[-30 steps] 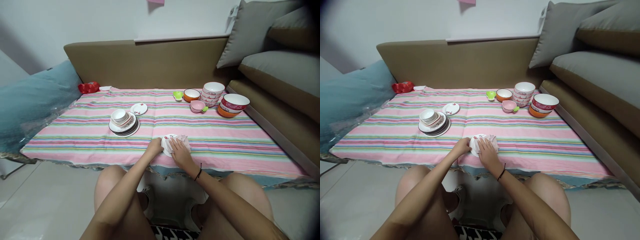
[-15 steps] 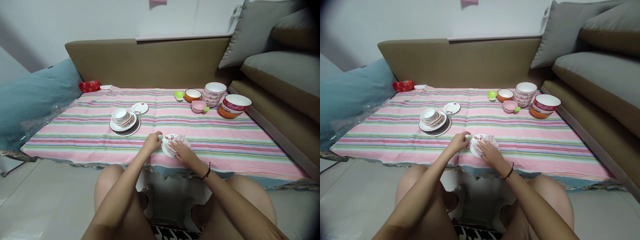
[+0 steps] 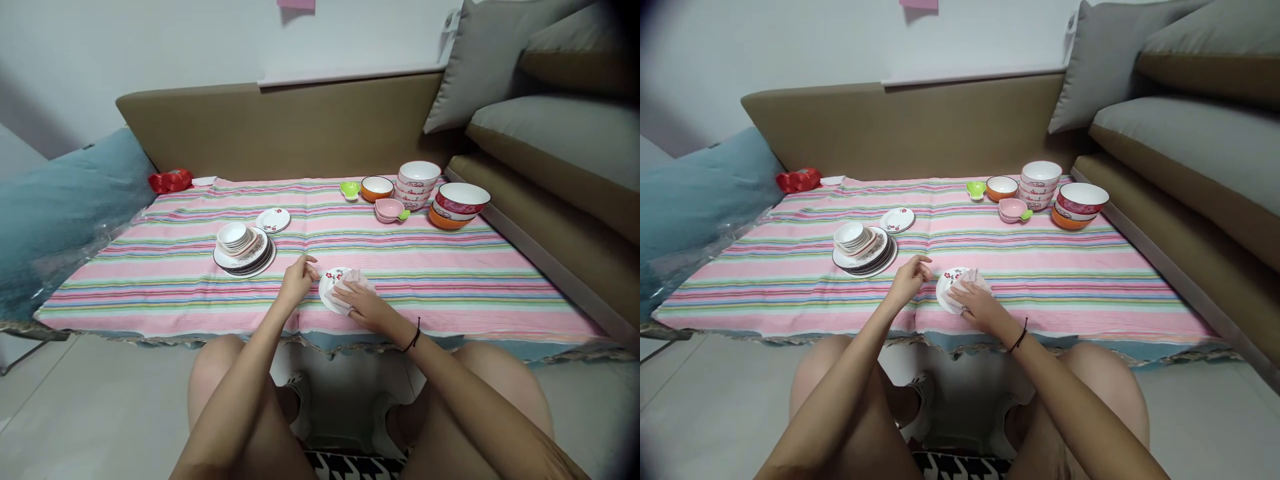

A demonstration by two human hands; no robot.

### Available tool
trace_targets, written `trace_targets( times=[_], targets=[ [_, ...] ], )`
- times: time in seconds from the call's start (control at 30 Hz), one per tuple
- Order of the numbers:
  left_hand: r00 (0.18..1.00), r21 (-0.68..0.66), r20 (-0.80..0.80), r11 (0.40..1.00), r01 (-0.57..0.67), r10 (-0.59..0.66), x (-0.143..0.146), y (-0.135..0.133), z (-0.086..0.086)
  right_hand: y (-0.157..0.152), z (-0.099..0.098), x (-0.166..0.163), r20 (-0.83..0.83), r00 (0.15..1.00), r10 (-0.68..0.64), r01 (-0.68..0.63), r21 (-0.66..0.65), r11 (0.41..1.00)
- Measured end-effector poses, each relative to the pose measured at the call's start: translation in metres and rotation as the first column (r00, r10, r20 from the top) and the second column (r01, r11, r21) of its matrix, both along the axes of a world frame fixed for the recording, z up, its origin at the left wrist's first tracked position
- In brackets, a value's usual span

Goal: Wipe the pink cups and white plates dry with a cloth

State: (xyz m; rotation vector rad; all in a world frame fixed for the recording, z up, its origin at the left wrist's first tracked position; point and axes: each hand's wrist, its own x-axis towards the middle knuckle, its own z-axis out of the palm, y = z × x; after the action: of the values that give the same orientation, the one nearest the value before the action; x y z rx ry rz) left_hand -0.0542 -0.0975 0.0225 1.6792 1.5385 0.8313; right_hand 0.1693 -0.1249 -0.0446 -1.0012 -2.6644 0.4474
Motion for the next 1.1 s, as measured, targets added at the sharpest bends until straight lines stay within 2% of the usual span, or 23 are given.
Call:
trace_targets(
  times=[0.07, 0.13, 0.27, 0.4, 0.5, 0.63, 0.8, 0.97, 1.1],
  targets=[
    [0.993, -0.068, -0.111, 0.997, -0.047, 0.039, 0.0, 0.0, -0.008, 0.003, 0.009, 0.01, -0.022, 0.998, 0.065, -0.066, -0.048, 0.997],
    [0.988, -0.158, -0.153, 0.987, -0.034, 0.01, 0.001, -0.002, -0.018, 0.006, 0.015, 0.019, -0.039, 0.998, 0.057, -0.06, -0.072, 0.996],
    [0.988, -0.331, -0.107, 0.941, 0.068, -0.109, 0.01, -0.009, -0.039, 0.0, 0.014, 0.022, -0.03, 0.999, -0.033, 0.032, -0.039, 0.999],
    [0.993, -0.387, -0.035, 0.917, 0.094, -0.116, 0.016, -0.013, -0.053, -0.018, 0.005, 0.011, -0.04, 0.999, -0.016, 0.018, 0.069, 0.997],
    [0.998, -0.356, -0.002, 0.933, 0.062, -0.067, 0.016, -0.015, -0.06, -0.022, -0.003, 0.015, -0.049, 0.999, -0.015, 0.021, 0.115, 0.993],
    [1.0, -0.213, 0.0, 0.977, -0.019, 0.019, 0.016, -0.016, -0.067, -0.019, -0.017, 0.028, -0.064, 0.983, -0.174, 0.183, 0.21, 0.96],
    [0.999, -0.087, 0.009, 0.996, -0.034, 0.035, 0.016, -0.012, -0.067, -0.031, -0.029, 0.026, 0.043, 0.998, 0.038, -0.047, 0.234, 0.971],
    [0.997, -0.106, 0.073, 0.994, -0.016, 0.024, 0.017, -0.011, -0.068, -0.043, -0.034, 0.017, -0.011, 0.978, -0.209, 0.203, 0.282, 0.938],
    [0.992, -0.074, 0.129, 0.997, 0.026, -0.017, 0.019, -0.014, -0.071, -0.041, -0.031, 0.013, 0.027, 0.995, -0.091, 0.083, 0.23, 0.97]
  ],
)
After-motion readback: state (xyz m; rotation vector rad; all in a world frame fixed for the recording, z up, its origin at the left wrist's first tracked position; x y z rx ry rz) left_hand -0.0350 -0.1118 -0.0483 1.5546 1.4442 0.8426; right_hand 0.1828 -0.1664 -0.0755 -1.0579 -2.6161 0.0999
